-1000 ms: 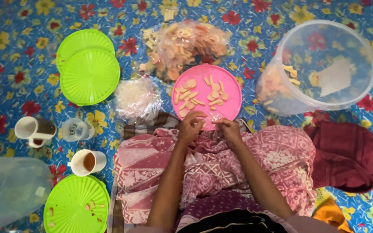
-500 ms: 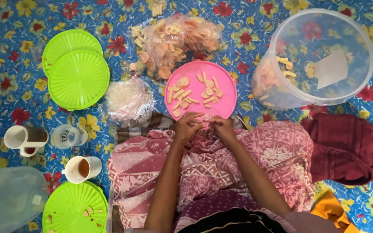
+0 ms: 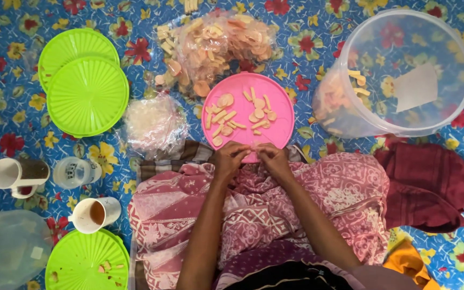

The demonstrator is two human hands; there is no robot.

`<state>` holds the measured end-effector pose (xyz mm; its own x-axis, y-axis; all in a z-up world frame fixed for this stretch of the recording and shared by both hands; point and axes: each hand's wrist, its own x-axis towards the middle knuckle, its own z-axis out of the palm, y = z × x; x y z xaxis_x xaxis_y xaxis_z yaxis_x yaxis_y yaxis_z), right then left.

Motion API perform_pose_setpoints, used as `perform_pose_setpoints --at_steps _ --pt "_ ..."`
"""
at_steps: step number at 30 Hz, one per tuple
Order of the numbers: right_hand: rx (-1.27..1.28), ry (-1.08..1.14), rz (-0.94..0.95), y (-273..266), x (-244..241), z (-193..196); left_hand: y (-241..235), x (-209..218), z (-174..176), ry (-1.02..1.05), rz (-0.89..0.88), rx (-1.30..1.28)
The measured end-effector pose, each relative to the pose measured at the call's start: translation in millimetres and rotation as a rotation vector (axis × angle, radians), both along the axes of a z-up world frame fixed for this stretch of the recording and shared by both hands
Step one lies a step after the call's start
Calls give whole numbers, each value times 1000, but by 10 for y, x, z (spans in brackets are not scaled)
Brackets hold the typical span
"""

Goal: The person sits on a floral mat and sorts small, light-colored food items from a pink plate into a clear plastic bag. They repeatedly pick up items, place them into the bag, and occasionally adjust the bag's position.

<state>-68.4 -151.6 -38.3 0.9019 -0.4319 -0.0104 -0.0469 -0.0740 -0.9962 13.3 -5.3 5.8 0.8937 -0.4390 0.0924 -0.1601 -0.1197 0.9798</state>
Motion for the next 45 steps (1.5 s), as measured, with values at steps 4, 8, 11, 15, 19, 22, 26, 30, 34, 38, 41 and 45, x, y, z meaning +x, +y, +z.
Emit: perform_pose_setpoints --at_steps 4,8,11,15,19,22,26,30,34,38,41,45 --pt "-91 100 -31 36 142 745 9 58 -200 -31 77 33" --pt "-516 -13 84 -305 535 277 4 81 -66 -28 172 -6" --pt "-770 0 203 -450 782 246 13 91 19 -4 195 -17" --pt "-1101 77 348 -568 1004 14 -7 104 32 35 225 -30" --pt "-1249 109 347 -547 1070 -132 4 131 112 37 229 -14" --pt "-1307 126 313 -550 1059 -181 3 136 119 41 230 -19" --pt "-1346 150 293 -546 1006 -118 10 144 88 3 223 -11" --pt "-1104 323 284 -452 826 207 29 138 127 -38 225 7" --pt "-751 225 25 -335 525 185 23 133 60 -65 198 5" --pt "-238 228 -173 -79 259 544 22 111 -1 -125 129 30" --pt "-54 247 -227 -38 129 311 18 78 3 -164 89 53" --pt "105 207 -247 47 57 274 26 59 -64 -193 26 81"
